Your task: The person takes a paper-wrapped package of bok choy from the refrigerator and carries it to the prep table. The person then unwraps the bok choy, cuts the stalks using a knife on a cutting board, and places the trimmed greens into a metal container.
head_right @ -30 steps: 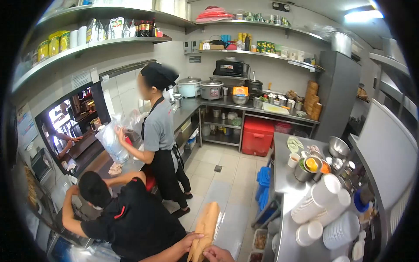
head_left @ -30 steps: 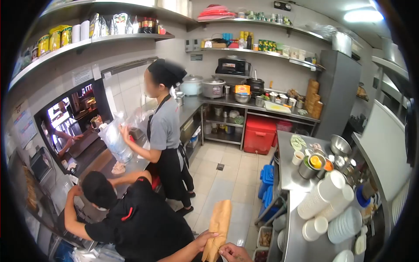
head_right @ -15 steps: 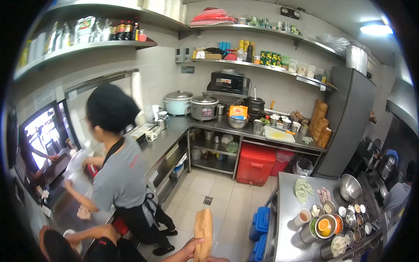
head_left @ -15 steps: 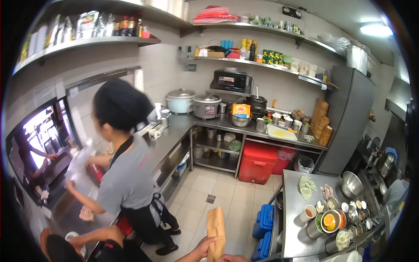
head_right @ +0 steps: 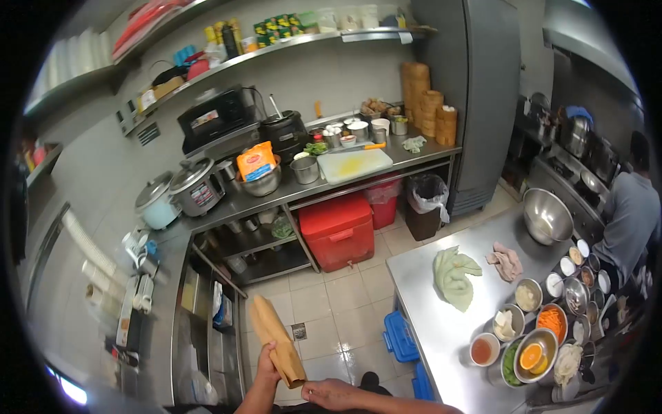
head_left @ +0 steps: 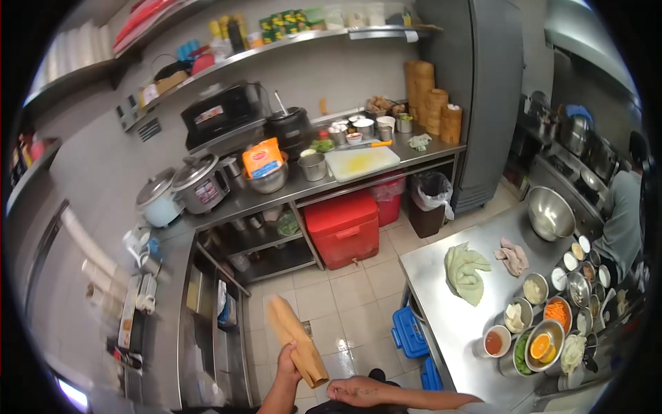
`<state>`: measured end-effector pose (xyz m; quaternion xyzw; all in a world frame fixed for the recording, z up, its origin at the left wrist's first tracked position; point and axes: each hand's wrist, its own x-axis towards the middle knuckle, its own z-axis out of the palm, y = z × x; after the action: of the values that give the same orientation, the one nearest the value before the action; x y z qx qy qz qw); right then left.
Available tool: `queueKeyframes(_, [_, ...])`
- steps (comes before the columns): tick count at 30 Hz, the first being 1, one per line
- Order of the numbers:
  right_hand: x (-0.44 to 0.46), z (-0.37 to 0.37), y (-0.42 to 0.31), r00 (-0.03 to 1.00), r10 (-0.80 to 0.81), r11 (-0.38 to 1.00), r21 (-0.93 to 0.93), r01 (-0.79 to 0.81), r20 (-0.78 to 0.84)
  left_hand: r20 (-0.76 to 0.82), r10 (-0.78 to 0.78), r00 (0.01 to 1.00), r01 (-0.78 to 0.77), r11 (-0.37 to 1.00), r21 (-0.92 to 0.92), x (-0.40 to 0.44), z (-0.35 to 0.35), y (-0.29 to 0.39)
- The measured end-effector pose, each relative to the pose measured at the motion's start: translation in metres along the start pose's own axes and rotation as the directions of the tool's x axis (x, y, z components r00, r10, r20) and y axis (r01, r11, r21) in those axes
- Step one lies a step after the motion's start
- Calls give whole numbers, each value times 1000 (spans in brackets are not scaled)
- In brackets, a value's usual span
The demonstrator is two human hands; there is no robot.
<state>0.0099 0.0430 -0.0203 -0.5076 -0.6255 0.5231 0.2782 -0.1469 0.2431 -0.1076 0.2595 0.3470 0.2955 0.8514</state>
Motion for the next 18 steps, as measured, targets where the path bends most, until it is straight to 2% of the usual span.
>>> queueKeyframes(1, [19, -18, 11, 992, -77, 995, 62, 84, -103, 24, 71, 997, -73, 996, 56, 23, 0, 19])
queueKeyframes(2, [32, -32, 17, 969, -137, 980, 113, 162, -203, 12, 51, 999, -51, 997, 61, 39, 2, 38])
queueKeyframes(4, [54, -87, -2, 972, 114, 979, 187, -75, -206, 100, 122, 988, -133, 984, 115, 72, 14, 67])
queueKeyframes(5, [71, -102, 13, 950, 130, 955, 292, -43, -283, 94, 107, 990, -116, 989, 95, 84, 27, 76])
queueKeyframes(6, [85, -121, 33, 949, 150, 955, 289, -66, -279, 129, 133, 983, -148, 981, 121, 96, 41, 87])
queueKeyframes(8, [116, -161, 59, 888, 243, 923, 375, -87, -390, 172, 149, 974, -174, 975, 139, 135, 55, 99])
queueKeyframes(10, [137, -200, 85, 858, 298, 917, 375, -136, -418, 147, 120, 982, -145, 975, 169, 182, 60, 109])
queueKeyframes(12, [167, -238, 120, 775, 382, 909, 354, -218, -503, 184, 70, 980, -102, 980, 170, 246, 57, 117])
queueKeyframes(13, [180, -253, 137, 742, 383, 893, 425, -147, -550, 209, 29, 978, -67, 982, 175, 280, 57, 124])
queueKeyframes(14, [191, -278, 139, 728, 389, 891, 433, -140, -565, 224, 13, 975, -57, 981, 188, 313, 69, 138])
queueKeyframes(16, [199, -322, 141, 626, 459, 874, 192, -447, -631, 229, -27, 973, -36, 963, 267, 369, 97, 157])
queueKeyframes(18, [204, -350, 159, 468, 455, 779, 84, -621, -758, 276, -82, 958, 2, 961, 278, 421, 131, 183])
